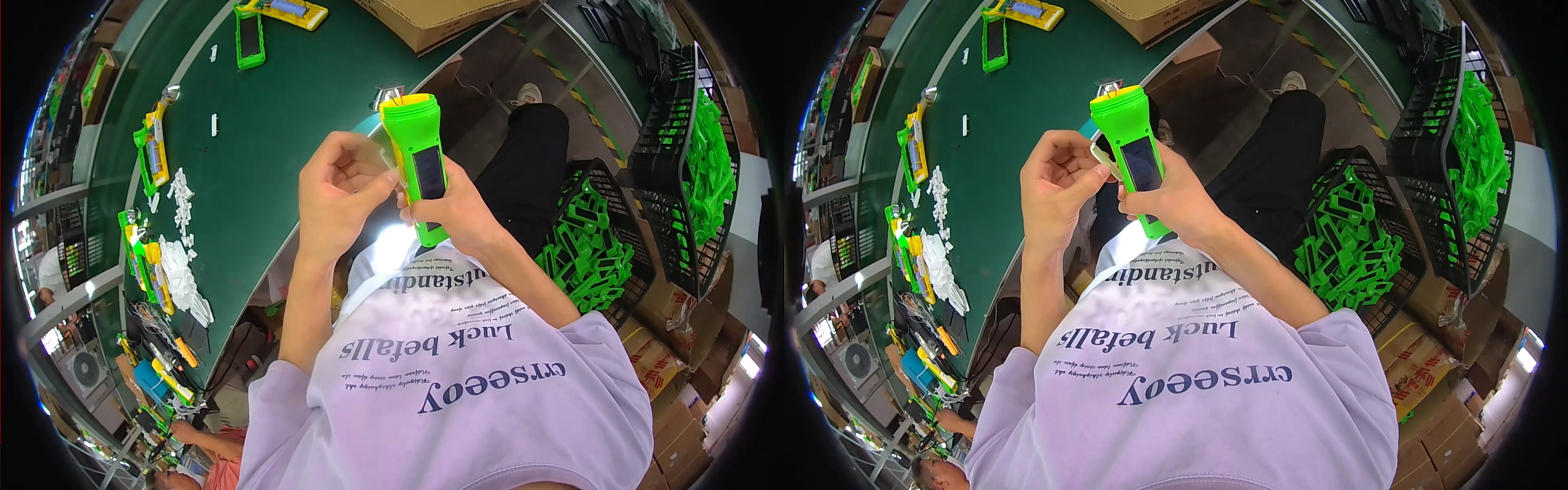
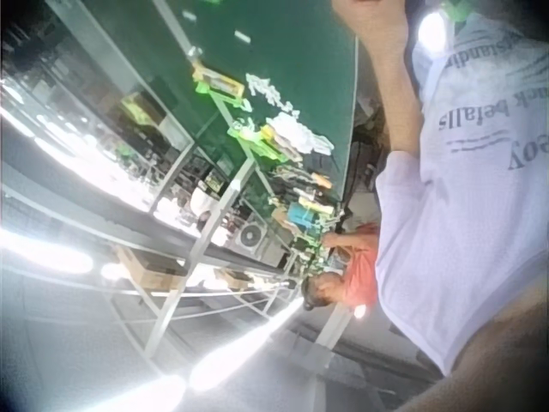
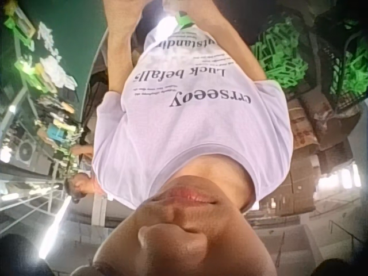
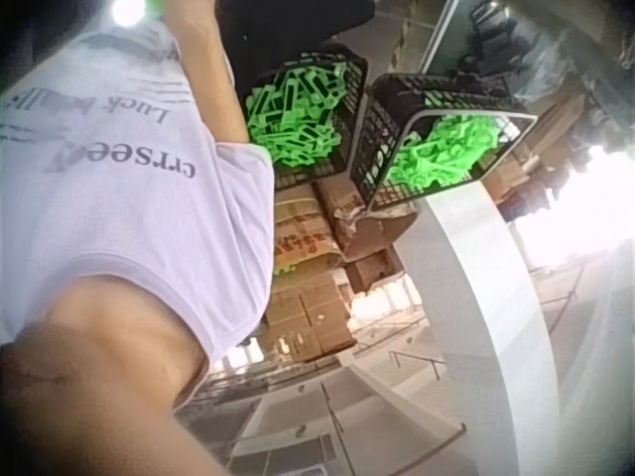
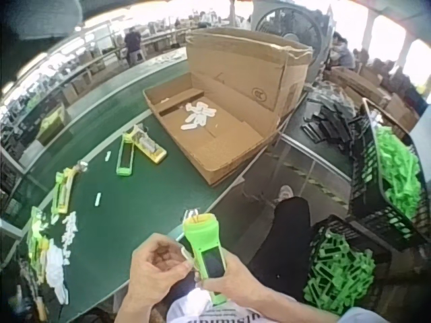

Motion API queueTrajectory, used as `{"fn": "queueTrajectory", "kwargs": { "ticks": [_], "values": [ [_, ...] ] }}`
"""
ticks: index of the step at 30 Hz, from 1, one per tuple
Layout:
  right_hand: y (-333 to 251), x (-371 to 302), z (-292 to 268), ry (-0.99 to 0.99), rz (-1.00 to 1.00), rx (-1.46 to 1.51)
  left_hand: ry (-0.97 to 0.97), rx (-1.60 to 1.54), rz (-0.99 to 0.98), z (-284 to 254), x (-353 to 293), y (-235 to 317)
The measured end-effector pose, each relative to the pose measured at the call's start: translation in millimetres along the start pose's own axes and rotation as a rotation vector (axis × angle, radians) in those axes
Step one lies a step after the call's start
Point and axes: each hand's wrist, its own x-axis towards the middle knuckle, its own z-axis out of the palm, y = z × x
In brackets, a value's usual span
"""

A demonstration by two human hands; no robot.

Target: The person assembles flashlights by installing solar panels into plastic frames, joining casing halves together over internal components, and inserting switch buttons by hand.

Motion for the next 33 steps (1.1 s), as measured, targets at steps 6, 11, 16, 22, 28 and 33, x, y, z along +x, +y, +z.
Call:
{"fn": "queueTrajectory", "kwargs": {
  "ticks": [6, 11, 16, 22, 28, 33],
  "values": [
    [1.6, 1.6, -0.5, 0.009, -0.023, -0.026, 0.043, 0.059, -0.02, 8.2, -1.4, 1.5],
    [2.0, 1.3, -5.9, 0.024, -0.04, -0.018, 0.108, 0.266, 0.121, 15.7, -11.7, -13.2],
    [-4.2, 1.3, -6.9, 0.008, -0.079, 0.003, 0.085, 0.406, 0.262, 23.2, -15.7, -16.4],
    [-5.6, 2.0, -8.8, -0.032, -0.049, -0.009, 0.151, 0.358, 0.263, 26.8, -16.3, -22.6],
    [-5.3, 0.5, -3.9, -0.005, -0.022, -0.108, 0.254, 0.336, 0.237, 33.0, -14.4, -18.9],
    [18.3, 5.5, -9.0, 0.128, -0.148, -0.501, 0.303, 0.134, -0.027, 39.2, -6.9, -9.0]
  ]
}}
